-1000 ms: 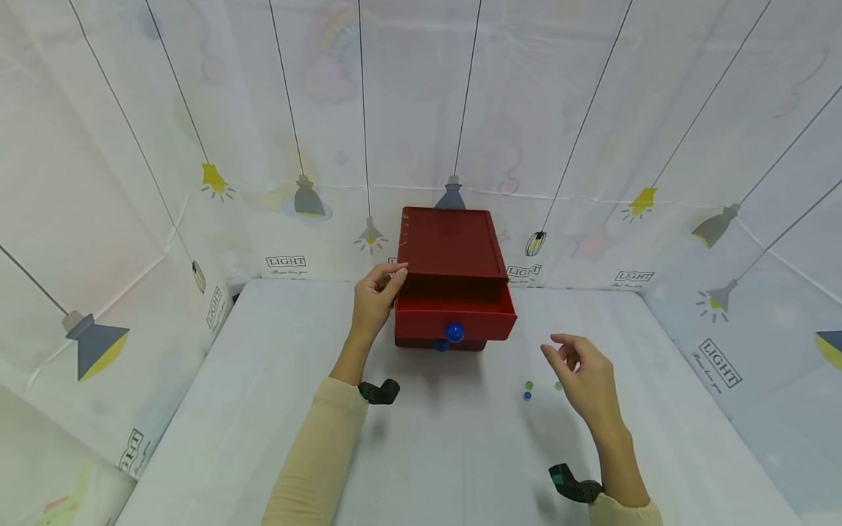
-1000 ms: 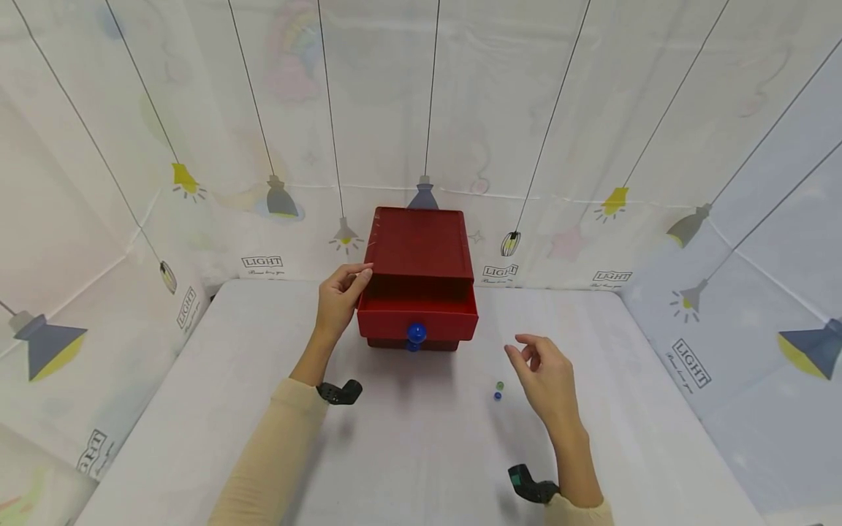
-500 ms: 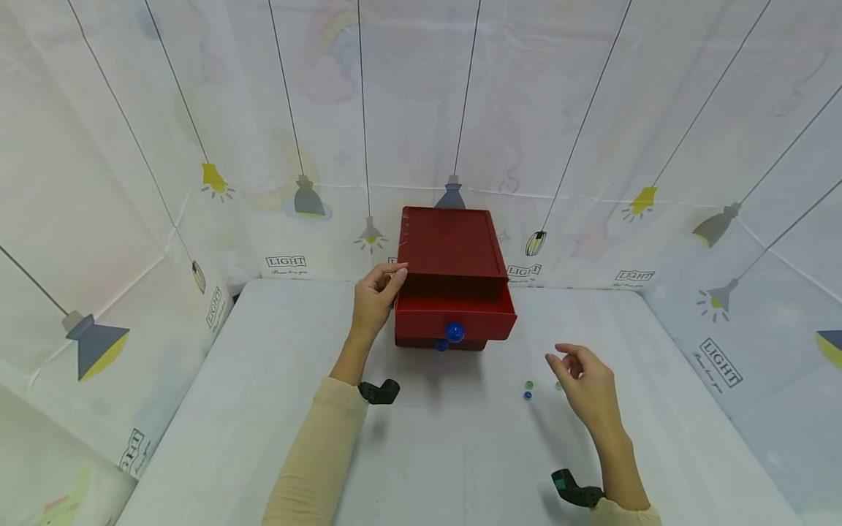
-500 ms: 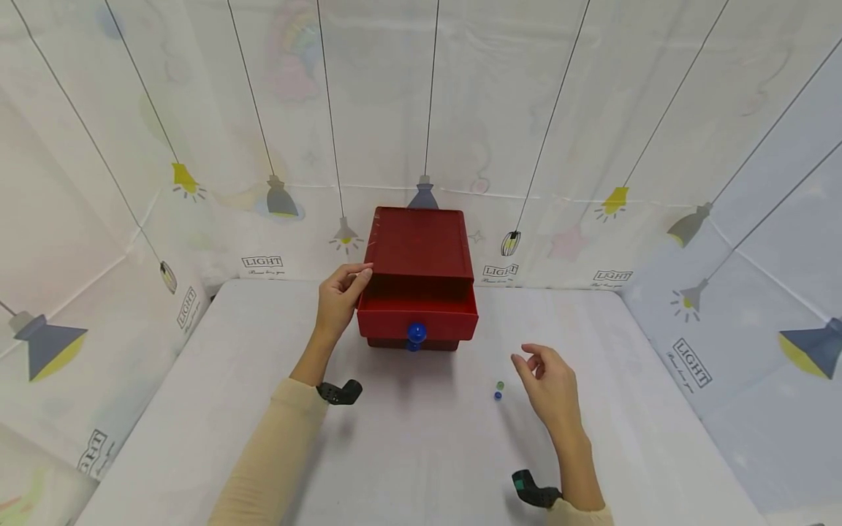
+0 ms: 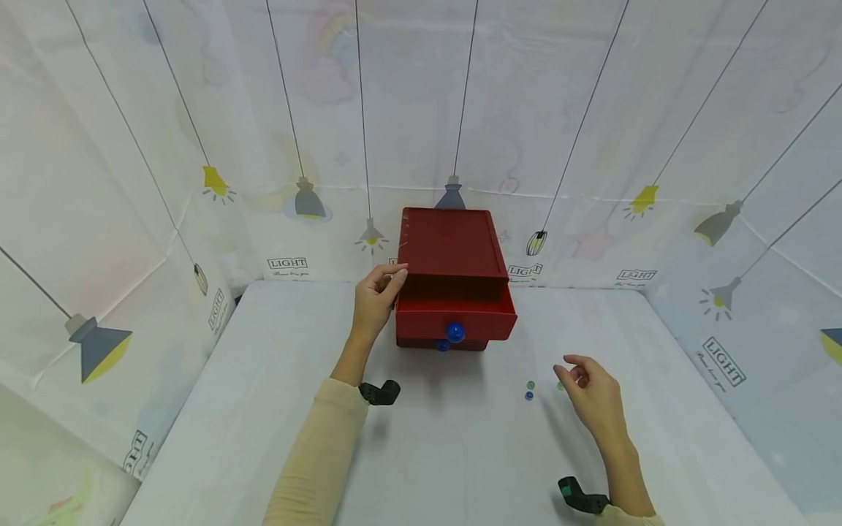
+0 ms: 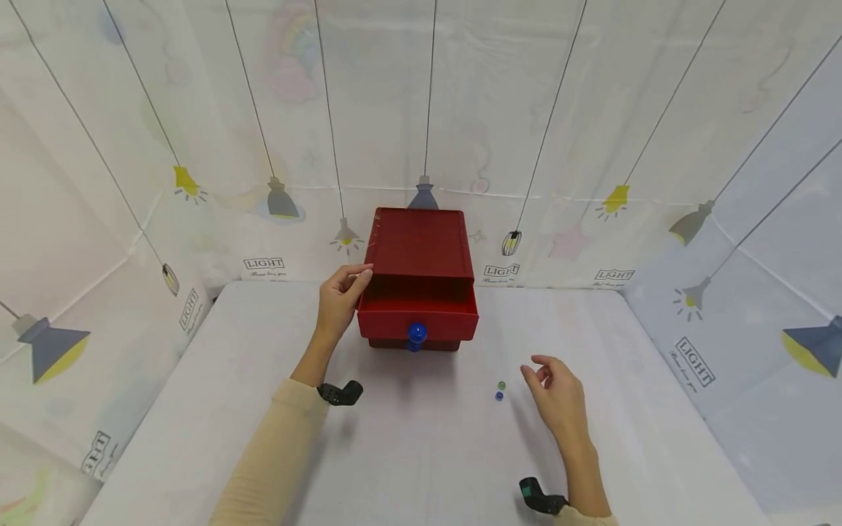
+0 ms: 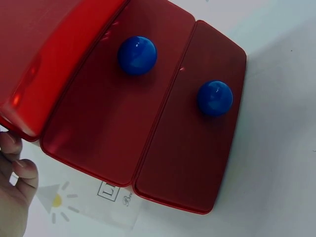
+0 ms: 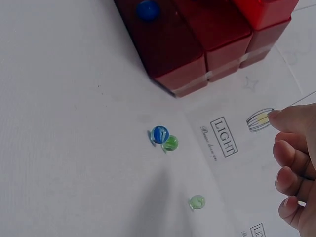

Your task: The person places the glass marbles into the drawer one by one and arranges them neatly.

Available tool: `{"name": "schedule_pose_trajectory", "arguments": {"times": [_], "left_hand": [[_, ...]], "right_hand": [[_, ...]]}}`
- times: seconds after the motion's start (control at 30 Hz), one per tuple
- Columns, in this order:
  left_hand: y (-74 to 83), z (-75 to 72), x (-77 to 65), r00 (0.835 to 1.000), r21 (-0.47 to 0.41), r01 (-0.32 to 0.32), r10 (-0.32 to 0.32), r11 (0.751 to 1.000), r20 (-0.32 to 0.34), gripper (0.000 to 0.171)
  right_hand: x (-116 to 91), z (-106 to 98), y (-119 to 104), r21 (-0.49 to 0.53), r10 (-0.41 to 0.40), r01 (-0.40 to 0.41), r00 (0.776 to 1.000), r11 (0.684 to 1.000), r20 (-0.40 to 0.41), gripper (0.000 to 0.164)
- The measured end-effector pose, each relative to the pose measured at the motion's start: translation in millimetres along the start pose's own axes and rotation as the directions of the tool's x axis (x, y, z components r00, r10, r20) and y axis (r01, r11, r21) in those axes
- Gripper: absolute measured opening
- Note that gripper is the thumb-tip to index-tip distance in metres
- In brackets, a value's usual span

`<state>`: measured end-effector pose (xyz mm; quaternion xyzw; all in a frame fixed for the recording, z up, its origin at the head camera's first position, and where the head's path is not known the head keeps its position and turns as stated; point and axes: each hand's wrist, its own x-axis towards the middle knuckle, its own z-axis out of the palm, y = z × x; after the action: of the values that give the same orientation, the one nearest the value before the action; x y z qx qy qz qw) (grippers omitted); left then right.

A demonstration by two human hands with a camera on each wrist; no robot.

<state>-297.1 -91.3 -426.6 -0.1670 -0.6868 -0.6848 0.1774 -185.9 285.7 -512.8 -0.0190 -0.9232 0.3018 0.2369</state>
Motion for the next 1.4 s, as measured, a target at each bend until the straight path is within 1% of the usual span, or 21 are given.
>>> {"name": "schedule_pose_trajectory", "arguments": {"times": [0.27,0.53,0.67,0.8,1.03,1.13,1.3,1.4], "left_hand": [[1.6,0.7,0.4,1.000,-0.016,0.001,-0.001,1.000,-0.003,0.022],[0.6,1.2,-0.3,1.000,-0.011,0.002,-0.002,1.000,-0.003,0.022],[-0.1,1.8,-0.7,1.000,-0.007,0.006,-0.006,1.000,-0.013,0.023],[0.2,2.3,-1.0,1.000,-0.008,0.013,-0.013,1.000,-0.013,0.023],[0.9,2.7,-1.8,1.000,-0.010,0.014,-0.015,1.000,-0.012,0.023],[1.0,3.0,-2.3,1.000,-0.006,0.022,-0.022,1.000,-0.017,0.023],[0.9,3.7,-2.1,1.000,-0.009,0.018,-0.018,1.000,-0.017,0.023],[1.3,3.7,-1.9,1.000,-0.013,0.015,-0.015,1.000,-0.017,0.023]], "right_hand": [[-3,5,16,-0.019,0.015,-0.015,1.000,1.000,0.001,0.031],[-6,9,29,-0.030,0.066,-0.065,0.997,0.997,0.049,0.034],[-5,10,34,-0.046,0.085,-0.081,0.993,0.996,0.082,0.035],[-5,10,37,-0.041,0.104,-0.099,0.987,0.994,0.125,0.038],[-8,14,44,-0.053,0.143,-0.134,0.964,0.990,0.223,0.039],[-9,17,48,-0.064,0.144,-0.133,0.957,0.989,0.251,0.037],[-9,20,51,-0.068,0.121,-0.106,0.959,0.992,0.257,0.029],[-9,21,52,-0.060,0.116,-0.104,0.957,0.993,0.264,0.027]]}}
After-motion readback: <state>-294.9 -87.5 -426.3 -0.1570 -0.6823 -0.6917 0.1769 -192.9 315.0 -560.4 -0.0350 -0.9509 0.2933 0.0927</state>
